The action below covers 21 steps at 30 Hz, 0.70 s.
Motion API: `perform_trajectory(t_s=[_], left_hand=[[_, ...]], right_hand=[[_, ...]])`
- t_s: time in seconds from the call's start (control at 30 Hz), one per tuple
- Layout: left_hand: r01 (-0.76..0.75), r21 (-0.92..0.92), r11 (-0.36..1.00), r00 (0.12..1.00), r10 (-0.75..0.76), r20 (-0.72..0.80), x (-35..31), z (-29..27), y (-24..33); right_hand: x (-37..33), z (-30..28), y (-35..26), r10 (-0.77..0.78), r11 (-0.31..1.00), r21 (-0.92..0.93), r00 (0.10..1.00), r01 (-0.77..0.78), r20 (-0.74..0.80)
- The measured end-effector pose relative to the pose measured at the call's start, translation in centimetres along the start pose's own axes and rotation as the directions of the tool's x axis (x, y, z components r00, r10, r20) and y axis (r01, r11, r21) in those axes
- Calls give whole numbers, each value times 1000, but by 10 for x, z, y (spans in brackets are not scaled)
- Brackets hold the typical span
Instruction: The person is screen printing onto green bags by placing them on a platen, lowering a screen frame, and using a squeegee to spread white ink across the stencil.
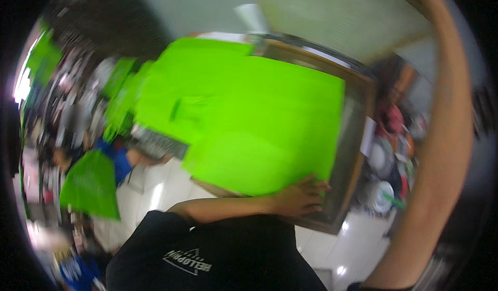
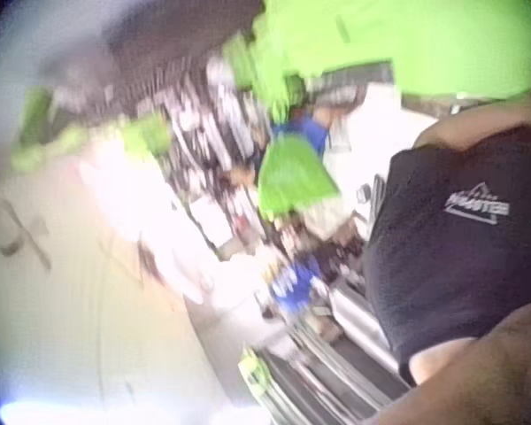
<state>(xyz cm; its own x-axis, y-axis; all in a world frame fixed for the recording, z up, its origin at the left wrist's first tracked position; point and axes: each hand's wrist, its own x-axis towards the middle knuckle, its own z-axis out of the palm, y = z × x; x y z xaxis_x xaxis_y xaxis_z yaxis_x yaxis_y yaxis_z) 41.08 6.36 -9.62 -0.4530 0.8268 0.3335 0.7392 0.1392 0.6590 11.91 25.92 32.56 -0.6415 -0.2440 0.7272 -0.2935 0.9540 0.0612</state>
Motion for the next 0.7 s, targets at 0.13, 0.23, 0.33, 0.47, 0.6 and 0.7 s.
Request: perform_trajectory(t_s=[0.13,0.23,0.33,0.47,0.6,0.7], left_hand=[[244,-234,941,970,-242,36,60,-42,-29],[312,21,950,927,-299,-228,132,-86,-116],[540,420,729,833,-533,-146,182,-114,-151],[571,438,694,762,-647,32,222,-102,-170],[550,419,723,777,-626,60,263,-78,-162],[562,366,742,781,-621,60,287,-68,-160]], right_hand=[[-13,-20,-38,217,970,78,967,-229,137],[-11,-17,-15,162,984,69,986,-164,37],[-9,-17,-3,103,994,25,994,-102,-32],[-10,-24,-18,160,986,46,987,-160,13],[1,-10,-10,143,990,8,990,-143,-7],[2,-17,-8,172,985,-29,982,-170,76]])
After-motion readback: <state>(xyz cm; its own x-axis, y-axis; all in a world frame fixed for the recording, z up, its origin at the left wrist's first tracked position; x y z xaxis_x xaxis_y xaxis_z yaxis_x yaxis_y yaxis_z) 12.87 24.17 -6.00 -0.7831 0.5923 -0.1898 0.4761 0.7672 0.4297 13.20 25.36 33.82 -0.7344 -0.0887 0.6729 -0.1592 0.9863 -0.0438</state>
